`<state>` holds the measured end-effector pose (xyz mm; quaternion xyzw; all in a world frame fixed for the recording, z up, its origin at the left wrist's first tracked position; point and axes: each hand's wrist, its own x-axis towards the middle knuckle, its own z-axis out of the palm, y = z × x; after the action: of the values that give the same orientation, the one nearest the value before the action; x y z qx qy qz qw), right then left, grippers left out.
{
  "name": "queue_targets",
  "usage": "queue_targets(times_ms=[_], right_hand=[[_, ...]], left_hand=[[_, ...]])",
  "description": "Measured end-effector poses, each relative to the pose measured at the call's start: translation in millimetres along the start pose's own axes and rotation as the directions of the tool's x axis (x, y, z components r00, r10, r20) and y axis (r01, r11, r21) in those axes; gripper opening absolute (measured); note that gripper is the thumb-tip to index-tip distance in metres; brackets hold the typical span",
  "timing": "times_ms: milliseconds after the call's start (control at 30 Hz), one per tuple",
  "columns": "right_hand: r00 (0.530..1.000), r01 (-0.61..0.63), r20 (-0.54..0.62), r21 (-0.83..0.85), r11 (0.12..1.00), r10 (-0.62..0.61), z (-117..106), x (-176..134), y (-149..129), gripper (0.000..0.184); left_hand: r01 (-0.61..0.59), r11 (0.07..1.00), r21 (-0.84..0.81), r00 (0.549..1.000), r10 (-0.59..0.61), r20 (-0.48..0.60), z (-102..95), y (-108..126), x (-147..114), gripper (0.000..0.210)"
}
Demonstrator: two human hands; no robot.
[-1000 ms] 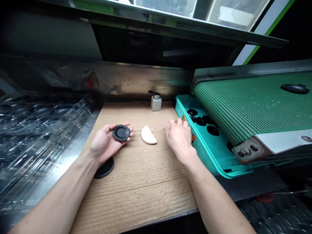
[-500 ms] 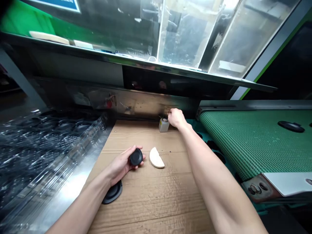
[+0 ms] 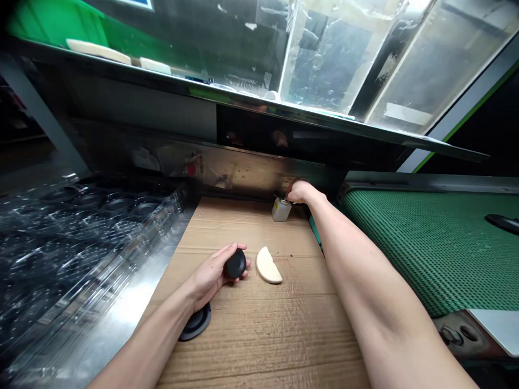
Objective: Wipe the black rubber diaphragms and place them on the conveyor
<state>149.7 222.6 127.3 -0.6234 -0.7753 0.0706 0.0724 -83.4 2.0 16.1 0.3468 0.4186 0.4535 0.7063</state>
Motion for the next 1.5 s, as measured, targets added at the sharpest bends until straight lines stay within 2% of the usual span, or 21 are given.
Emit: queue_targets(times_ms=[133, 200, 267, 333, 400, 467, 533, 600, 667, 900, 1067, 1233, 1367, 1500], right_hand=[[1.000, -0.004, -0.009, -0.015, 1.000, 0.004, -17, -8, -5, 0.005], [0.995, -0.007, -0.096, 0.021, 1.000, 0.009, -22, -27, -11, 0.009], [0.976, 0.040, -0.216, 0.112, 0.993, -0.015, -18, -58, -23, 0.014], [0.958, 0.187, -0.258, 0.238, 0.953, -0.124, 1, -98, -41, 0.018], [0.931, 0.358, -0.216, 0.392, 0.848, -0.293, 30, -138, -62, 0.019], [0.919, 0.394, -0.196, 0.479, 0.784, -0.342, 62, -170, -80, 0.017], [0.919, 0.393, -0.196, 0.487, 0.780, -0.341, 87, -188, -90, 0.016], [0.918, 0.396, -0.222, 0.467, 0.791, -0.328, 102, -193, -92, 0.015], [0.916, 0.400, -0.236, 0.450, 0.799, -0.325, 106, -190, -90, 0.015], [0.920, 0.392, -0.169, 0.390, 0.833, -0.353, 99, -191, -83, 0.017], [0.907, 0.418, -0.184, 0.291, 0.861, -0.378, 105, -193, -79, 0.018], [0.872, 0.473, -0.238, 0.185, 0.861, -0.428, 111, -191, -75, 0.015], [0.880, 0.452, -0.205, 0.090, 0.887, -0.428, 110, -195, -73, 0.017], [0.869, 0.460, -0.234, 0.058, 0.886, -0.436, 110, -196, -74, 0.016]], left_hand=[[0.003, 0.998, -0.068, 1.000, -0.005, -0.026, 0.6, 3, 0, 0.047], [0.006, 0.988, -0.152, 1.000, -0.008, -0.014, 0.3, 5, -1, 0.042], [0.017, 0.973, -0.229, 0.999, -0.008, 0.042, -0.1, 6, -2, 0.039], [0.064, 0.960, -0.273, 0.992, -0.033, 0.118, -0.3, 5, -2, 0.039], [0.133, 0.953, -0.273, 0.980, -0.086, 0.177, 0.0, 2, -1, 0.040], [0.176, 0.959, -0.224, 0.974, -0.136, 0.183, 1.1, -2, 0, 0.044], [0.172, 0.975, -0.143, 0.977, -0.151, 0.152, 2.9, -7, 1, 0.048], [0.144, 0.988, -0.061, 0.983, -0.135, 0.122, 5.4, -11, 1, 0.051], [0.110, 0.994, -0.006, 0.988, -0.109, 0.114, 8.2, -13, 1, 0.052], [0.021, 0.983, 0.182, 0.999, -0.027, 0.029, 17.7, -19, 2, 0.054], [-0.020, 0.955, 0.295, 1.000, 0.014, 0.024, 21.8, -22, 3, 0.054], [-0.038, 0.948, 0.317, 0.999, 0.024, 0.048, 22.9, -22, 4, 0.052], [-0.050, 0.933, 0.357, 0.998, 0.034, 0.051, 24.2, -23, 6, 0.054], [-0.076, 0.938, 0.338, 0.997, 0.064, 0.046, 24.3, -26, 7, 0.054]])
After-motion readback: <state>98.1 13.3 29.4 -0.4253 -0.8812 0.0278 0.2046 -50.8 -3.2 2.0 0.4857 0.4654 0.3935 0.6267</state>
